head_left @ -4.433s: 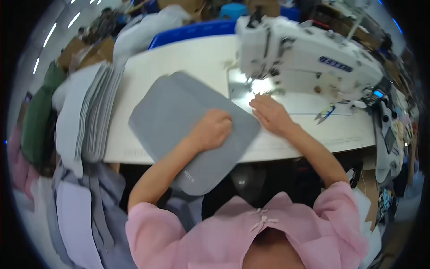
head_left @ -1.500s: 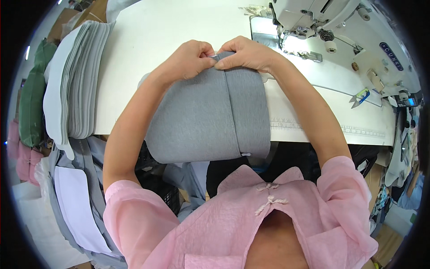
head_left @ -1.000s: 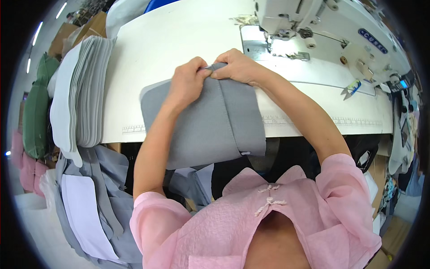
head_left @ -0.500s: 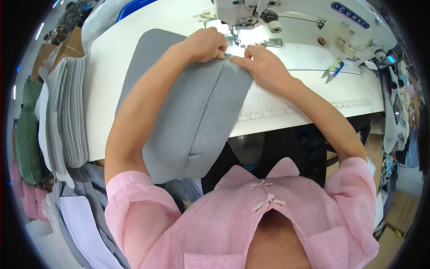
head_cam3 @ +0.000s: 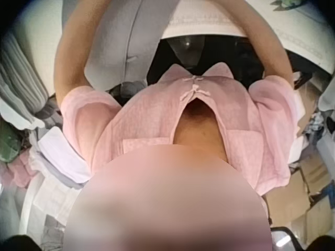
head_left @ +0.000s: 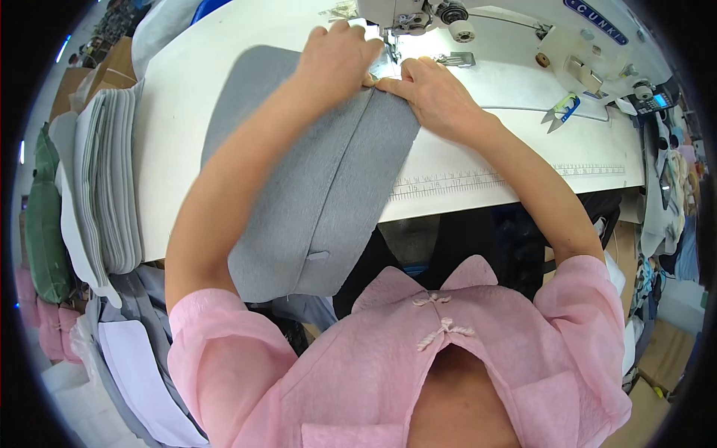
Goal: Sewing together fabric panels and padding to assemble protective laptop sleeves.
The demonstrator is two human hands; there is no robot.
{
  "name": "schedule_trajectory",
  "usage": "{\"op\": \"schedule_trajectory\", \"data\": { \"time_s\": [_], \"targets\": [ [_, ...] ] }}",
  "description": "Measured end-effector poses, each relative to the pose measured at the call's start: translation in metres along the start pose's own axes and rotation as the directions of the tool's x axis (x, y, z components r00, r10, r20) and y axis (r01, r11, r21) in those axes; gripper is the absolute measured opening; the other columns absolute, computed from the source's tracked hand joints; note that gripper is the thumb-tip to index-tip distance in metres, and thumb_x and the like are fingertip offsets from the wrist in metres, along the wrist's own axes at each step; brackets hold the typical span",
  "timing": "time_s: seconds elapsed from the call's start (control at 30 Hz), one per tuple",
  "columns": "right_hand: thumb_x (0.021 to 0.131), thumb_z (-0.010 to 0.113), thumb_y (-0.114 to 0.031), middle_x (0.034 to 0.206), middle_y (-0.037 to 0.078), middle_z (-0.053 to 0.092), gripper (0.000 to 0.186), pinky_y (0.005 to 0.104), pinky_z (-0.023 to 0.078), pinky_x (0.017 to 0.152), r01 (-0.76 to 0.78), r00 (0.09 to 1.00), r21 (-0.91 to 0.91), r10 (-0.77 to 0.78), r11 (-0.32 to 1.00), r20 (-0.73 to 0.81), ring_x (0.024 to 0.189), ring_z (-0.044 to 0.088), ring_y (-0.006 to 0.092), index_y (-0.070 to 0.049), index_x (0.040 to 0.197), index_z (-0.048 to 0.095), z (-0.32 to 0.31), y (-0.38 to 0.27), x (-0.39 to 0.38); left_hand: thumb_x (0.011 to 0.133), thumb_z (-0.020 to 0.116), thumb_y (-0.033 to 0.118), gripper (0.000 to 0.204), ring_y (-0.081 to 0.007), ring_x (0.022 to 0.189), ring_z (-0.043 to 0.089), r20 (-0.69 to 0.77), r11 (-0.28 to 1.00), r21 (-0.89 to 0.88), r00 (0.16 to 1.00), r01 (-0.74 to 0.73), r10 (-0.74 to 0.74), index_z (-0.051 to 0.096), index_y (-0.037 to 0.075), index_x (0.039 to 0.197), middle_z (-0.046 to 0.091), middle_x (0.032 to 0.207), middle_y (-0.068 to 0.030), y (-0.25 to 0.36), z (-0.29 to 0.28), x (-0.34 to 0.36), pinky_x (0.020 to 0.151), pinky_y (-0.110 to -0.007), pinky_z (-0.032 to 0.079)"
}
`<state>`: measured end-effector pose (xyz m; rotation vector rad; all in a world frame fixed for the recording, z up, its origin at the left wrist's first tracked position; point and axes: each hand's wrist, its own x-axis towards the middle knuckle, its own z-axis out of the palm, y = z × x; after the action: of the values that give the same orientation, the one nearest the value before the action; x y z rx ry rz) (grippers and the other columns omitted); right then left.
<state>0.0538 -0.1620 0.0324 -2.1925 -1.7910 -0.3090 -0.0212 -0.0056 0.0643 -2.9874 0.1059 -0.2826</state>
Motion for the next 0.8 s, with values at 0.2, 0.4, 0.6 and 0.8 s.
{"op": "schedule_trajectory", "data": {
  "time_s": [0.2,0.4,0.6,0.8],
  "targets": [
    [0.077,0.051,-0.006,0.085,0.01,0.052,0.031,0.0304,0.044,0.074,-0.008,1.0,-0.037,0.009,0.999,0.019,0.085,0.051,0.0211,-0.015,0.105,0.057,-0.001,0.001,-0.004,0.078,0.053,0.014,0.018,-0.0261,0.096,0.05,-0.173,0.963,-0.187,0.958,0.195,-0.227,0.054,0.001,0.091,0.052,0.103,-0.0123,0.053,0.01,-0.048,0.075,-0.039,0.041],
    [0.078,0.045,-0.005,0.073,0.01,0.058,0.036,0.0335,0.048,0.062,-0.049,0.983,0.021,0.045,0.999,0.179,0.071,0.059,0.0229,-0.014,0.111,0.052,-0.012,-0.008,0.002,0.08,0.051,0.015,0.023,-0.0283,0.106,0.045,-0.165,0.902,-0.43,0.981,0.025,-0.105,0.054,0.005,0.102,0.049,0.115,-0.0089,0.015,0.022,-0.052,0.084,-0.041,0.038],
    [0.076,0.045,-0.005,0.069,0.012,0.06,0.031,0.0343,0.047,0.052,-0.171,0.948,-0.086,0.187,0.982,0.256,0.062,0.06,0.0243,-0.006,0.107,0.05,-0.013,-0.017,0.001,0.082,0.047,0.01,0.021,-0.0263,0.11,0.043,-0.195,0.996,-0.075,0.98,-0.057,0.041,0.054,0.007,0.102,0.048,0.118,-0.0053,0.004,0.027,-0.038,0.088,-0.036,0.037],
    [0.079,0.042,-0.011,0.067,0.013,0.06,0.034,0.036,0.045,0.052,-0.186,0.936,-0.092,0.205,0.978,0.285,0.061,0.059,0.0257,-0.009,0.113,0.049,-0.014,-0.017,0.004,0.083,0.046,0.01,0.02,-0.0258,0.111,0.042,-0.222,0.94,-0.308,0.972,-0.15,0.083,0.054,0.008,0.101,0.048,0.118,-0.0041,-0.013,0.035,-0.028,0.09,-0.034,0.036]
  ]
}}
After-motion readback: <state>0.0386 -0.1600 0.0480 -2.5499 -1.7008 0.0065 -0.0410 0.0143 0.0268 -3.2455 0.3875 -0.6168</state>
